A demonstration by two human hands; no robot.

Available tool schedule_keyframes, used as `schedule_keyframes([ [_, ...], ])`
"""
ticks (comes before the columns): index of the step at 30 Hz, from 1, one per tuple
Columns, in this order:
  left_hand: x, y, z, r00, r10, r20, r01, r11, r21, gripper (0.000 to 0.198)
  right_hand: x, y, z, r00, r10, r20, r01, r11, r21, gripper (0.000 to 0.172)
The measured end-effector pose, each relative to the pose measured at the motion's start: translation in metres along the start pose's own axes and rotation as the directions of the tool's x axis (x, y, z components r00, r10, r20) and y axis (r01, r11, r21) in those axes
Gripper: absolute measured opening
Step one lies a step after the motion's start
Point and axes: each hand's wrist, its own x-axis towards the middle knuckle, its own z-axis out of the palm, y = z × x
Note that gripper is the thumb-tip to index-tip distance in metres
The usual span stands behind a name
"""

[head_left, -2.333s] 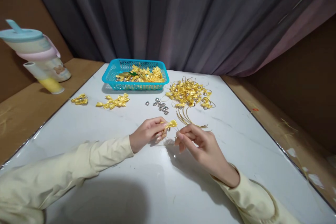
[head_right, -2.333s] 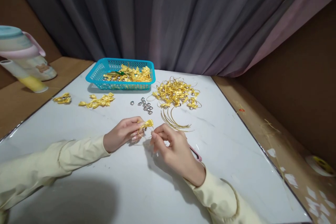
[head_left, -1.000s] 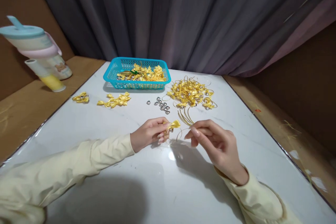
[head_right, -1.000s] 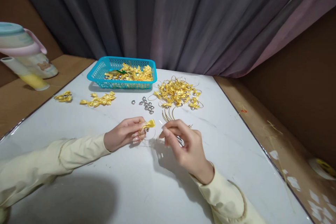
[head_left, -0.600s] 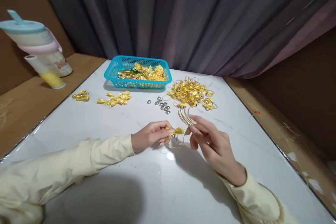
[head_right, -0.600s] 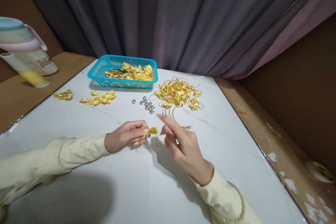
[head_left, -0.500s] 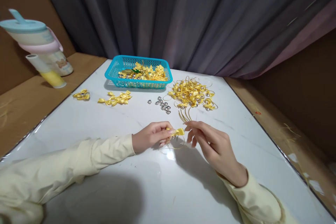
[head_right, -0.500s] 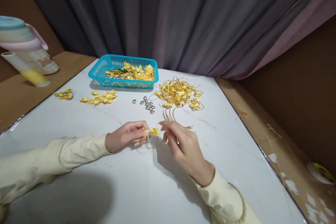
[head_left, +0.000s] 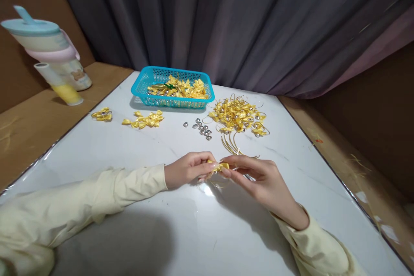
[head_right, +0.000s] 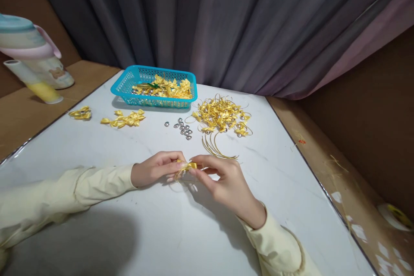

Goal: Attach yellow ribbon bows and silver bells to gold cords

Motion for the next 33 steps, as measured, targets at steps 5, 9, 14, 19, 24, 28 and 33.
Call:
schedule_keyframes([
  [5,0.0,-0.001,-0.001,1.0,-0.014,0.018,0.015,0.999,-0.038,0.024,0.0,0.002,0.001,1.0,-0.01,-0.009,0.01,1.0,-0.002,0.012],
  [9,0.0,-0.003,-0.002,0.999,-0.021,0.04,0.023,0.998,-0.053,0.023,0.0,0.001,0.001,1.0,-0.013,-0.012,0.013,1.0,-0.017,0.011],
  [14,0.0,-0.002,-0.001,0.999,-0.026,0.04,0.028,0.998,-0.049,0.025,0.001,0.001,0.001,1.0,-0.005,-0.026,0.005,1.0,-0.01,0.01],
  [19,0.0,-0.002,0.0,0.999,-0.012,0.035,0.013,1.0,-0.027,0.027,0.001,-0.001,0.001,0.999,0.015,-0.029,-0.015,1.0,-0.005,0.01],
  [24,0.001,-0.002,-0.001,1.0,-0.019,-0.001,0.019,0.999,-0.039,0.028,-0.001,-0.005,-0.003,0.992,0.035,-0.124,-0.032,0.999,0.021,0.013],
  [28,0.001,0.001,0.0,0.999,-0.036,-0.023,0.035,0.997,-0.063,0.03,-0.003,-0.005,-0.01,0.973,0.06,-0.221,-0.04,0.995,0.091,0.016],
  [33,0.002,0.0,0.001,0.999,-0.031,-0.028,0.029,0.997,-0.078,0.032,-0.006,-0.007,-0.012,0.971,0.106,-0.216,-0.055,0.972,0.23,0.021],
])
